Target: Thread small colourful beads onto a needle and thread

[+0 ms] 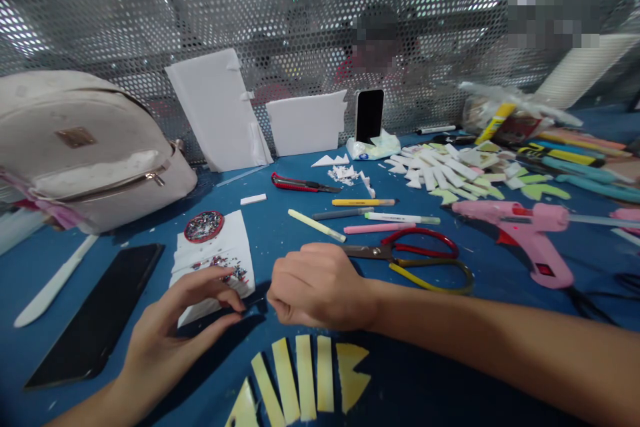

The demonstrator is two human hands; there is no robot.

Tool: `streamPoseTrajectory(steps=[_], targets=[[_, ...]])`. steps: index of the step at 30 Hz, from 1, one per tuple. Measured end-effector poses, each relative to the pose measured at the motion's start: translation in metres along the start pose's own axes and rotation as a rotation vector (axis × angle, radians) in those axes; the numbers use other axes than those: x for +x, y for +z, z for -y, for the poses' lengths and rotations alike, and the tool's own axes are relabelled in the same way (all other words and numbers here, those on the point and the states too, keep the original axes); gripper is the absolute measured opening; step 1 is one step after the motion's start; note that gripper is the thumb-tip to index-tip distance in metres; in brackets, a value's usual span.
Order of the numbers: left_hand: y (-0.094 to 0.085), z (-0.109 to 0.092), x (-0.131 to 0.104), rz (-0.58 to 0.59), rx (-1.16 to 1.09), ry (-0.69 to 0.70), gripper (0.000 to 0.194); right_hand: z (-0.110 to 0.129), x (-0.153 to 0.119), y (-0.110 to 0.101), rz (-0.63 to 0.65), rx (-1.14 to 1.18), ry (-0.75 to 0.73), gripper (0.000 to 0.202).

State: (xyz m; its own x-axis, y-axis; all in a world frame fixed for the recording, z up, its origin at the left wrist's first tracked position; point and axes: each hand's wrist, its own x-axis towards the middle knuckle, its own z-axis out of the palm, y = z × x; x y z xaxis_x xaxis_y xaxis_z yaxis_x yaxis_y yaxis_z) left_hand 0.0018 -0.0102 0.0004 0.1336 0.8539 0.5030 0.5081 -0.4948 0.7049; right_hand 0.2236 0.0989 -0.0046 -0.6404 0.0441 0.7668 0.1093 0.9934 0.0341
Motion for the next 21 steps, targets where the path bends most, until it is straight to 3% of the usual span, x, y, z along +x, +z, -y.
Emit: streamPoseTrajectory(steps=[21], targets=[[0.0004, 0.0, -0.0012, -0.006, 0.009, 0.003, 0.046, 0.0001, 0.001, -0.0008, 0.003, 0.008, 0.004, 0.015]])
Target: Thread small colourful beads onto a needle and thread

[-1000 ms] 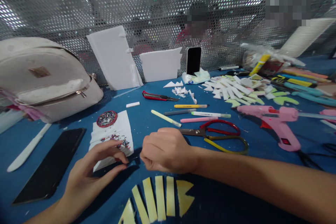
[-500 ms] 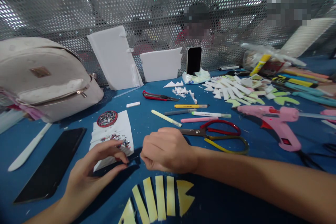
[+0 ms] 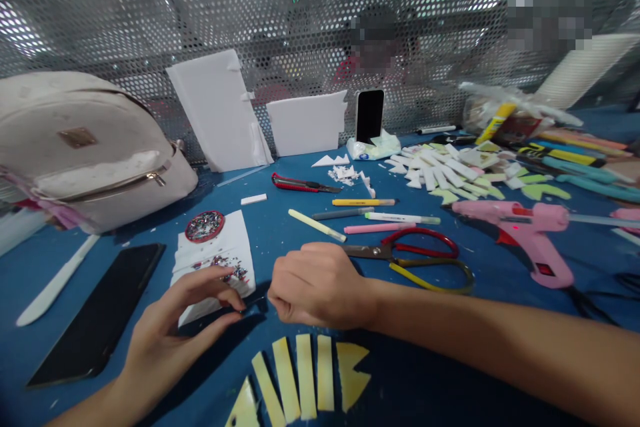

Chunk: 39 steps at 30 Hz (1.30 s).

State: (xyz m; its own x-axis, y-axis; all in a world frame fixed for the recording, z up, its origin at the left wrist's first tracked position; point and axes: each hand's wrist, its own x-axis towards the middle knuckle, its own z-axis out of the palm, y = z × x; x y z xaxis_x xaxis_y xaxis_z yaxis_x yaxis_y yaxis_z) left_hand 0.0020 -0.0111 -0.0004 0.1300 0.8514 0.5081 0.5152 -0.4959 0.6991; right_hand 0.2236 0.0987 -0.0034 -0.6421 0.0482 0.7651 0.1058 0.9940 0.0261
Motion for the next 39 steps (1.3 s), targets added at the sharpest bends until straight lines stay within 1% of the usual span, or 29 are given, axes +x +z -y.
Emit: streamPoseTrajectory(steps=[10, 17, 25, 31, 33, 35, 37, 39], targets=[[0.001, 0.0009, 0.0005, 0.003, -0.002, -0.003, 0.047, -0.0007, 0.0, 0.0006, -0.014, 0.008, -0.002, 0.015], [-0.0001, -0.0008, 0.0001, 0.006, -0.005, 0.006, 0.046, -0.0012, -0.0003, -0.0006, 0.008, -0.008, -0.019, 0.015], [0.0006, 0.0031, -0.0027, 0.002, 0.014, -0.014, 0.047, -0.0016, -0.0001, -0.0007, 0.011, 0.011, -0.019, 0.012], [0.0003, 0.0046, -0.0019, -0.008, 0.043, 0.002, 0.045, -0.001, -0.0011, -0.0009, 0.032, 0.018, -0.007, 0.013], [0.0001, 0.0055, -0.0023, -0.006, 0.045, -0.008, 0.047, -0.0014, -0.0027, -0.0003, 0.052, 0.029, 0.022, 0.014], [-0.0002, 0.0059, -0.0029, -0.002, 0.043, -0.015, 0.047, -0.0028, -0.0042, 0.0007, 0.074, 0.076, 0.088, 0.014], [-0.0007, 0.0055, -0.0033, -0.004, 0.045, -0.013, 0.047, -0.0053, -0.005, 0.002, 0.063, 0.184, 0.192, 0.013], [-0.0008, 0.0043, -0.0036, -0.011, 0.055, -0.006, 0.045, -0.0083, -0.0052, 0.0033, 0.025, 0.312, 0.323, 0.012]])
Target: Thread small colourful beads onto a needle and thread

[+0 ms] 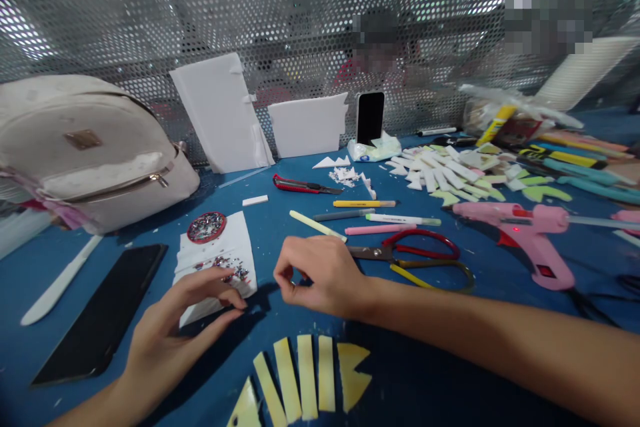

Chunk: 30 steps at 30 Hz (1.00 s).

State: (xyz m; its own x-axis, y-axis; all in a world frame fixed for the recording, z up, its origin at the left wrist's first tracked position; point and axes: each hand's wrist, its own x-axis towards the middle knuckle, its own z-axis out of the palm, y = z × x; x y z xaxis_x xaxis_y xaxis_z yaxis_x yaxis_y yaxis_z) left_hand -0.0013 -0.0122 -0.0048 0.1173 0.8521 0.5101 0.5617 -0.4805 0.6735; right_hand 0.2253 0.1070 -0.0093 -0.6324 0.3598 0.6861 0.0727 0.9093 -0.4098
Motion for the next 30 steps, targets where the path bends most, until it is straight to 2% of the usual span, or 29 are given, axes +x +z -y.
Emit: streamPoseTrajectory(steps=[4, 8, 13, 18, 23, 30], targets=[[0.002, -0.002, -0.001, -0.005, 0.004, 0.0, 0.044, -0.004, 0.001, 0.0, -0.045, 0.153, 0.222, 0.011], [-0.001, -0.001, 0.002, 0.004, 0.03, 0.021, 0.043, -0.005, 0.0, 0.0, -0.03, 0.202, 0.283, 0.011], [-0.026, 0.012, 0.021, 0.016, 0.323, 0.227, 0.036, -0.004, 0.001, 0.0, -0.009, 0.216, 0.278, 0.011], [-0.051, 0.035, 0.037, -0.061, 0.448, 0.174, 0.018, -0.003, 0.003, -0.001, 0.015, 0.216, 0.273, 0.011], [-0.051, 0.051, 0.039, 0.101, 0.472, 0.121, 0.016, -0.001, 0.006, -0.001, 0.052, 0.211, 0.307, 0.008], [-0.039, 0.045, 0.042, 0.234, 0.423, 0.107, 0.012, 0.0, 0.009, -0.004, 0.08, 0.203, 0.301, 0.009]])
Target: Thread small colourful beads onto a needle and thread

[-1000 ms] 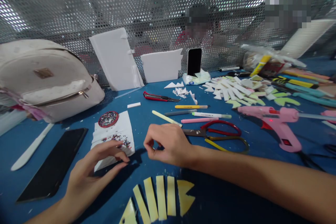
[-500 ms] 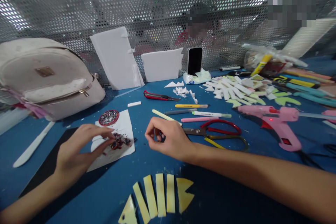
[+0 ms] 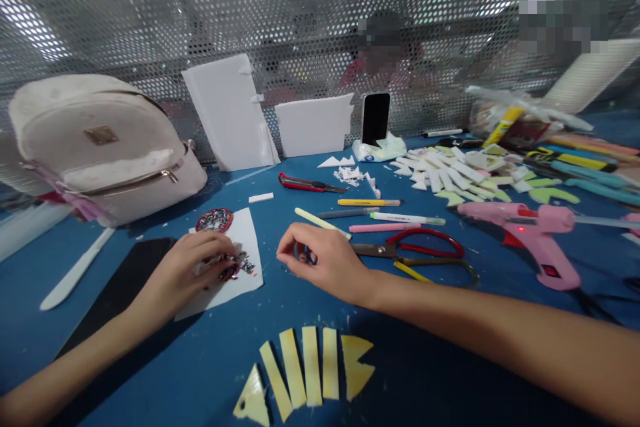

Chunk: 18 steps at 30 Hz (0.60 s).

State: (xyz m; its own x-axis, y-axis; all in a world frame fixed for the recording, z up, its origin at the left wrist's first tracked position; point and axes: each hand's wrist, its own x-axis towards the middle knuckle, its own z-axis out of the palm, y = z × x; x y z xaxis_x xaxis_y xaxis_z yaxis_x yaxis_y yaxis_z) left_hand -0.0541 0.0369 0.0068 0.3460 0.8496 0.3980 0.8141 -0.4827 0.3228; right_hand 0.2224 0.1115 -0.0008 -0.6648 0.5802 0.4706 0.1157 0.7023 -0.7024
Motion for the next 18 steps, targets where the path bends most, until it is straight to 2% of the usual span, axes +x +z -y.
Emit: streamPoseTrajectory(steps=[10, 18], targets=[[0.0088, -0.0011, 0.0036, 0.044, -0.103, 0.005, 0.014, -0.0009, 0.0, 0.0001, 0.012, -0.003, -0.012, 0.014], [0.0092, -0.002, 0.0058, 0.056, -0.13, -0.026, 0.017, -0.0006, 0.0, 0.0003, 0.01, -0.019, -0.026, 0.013]])
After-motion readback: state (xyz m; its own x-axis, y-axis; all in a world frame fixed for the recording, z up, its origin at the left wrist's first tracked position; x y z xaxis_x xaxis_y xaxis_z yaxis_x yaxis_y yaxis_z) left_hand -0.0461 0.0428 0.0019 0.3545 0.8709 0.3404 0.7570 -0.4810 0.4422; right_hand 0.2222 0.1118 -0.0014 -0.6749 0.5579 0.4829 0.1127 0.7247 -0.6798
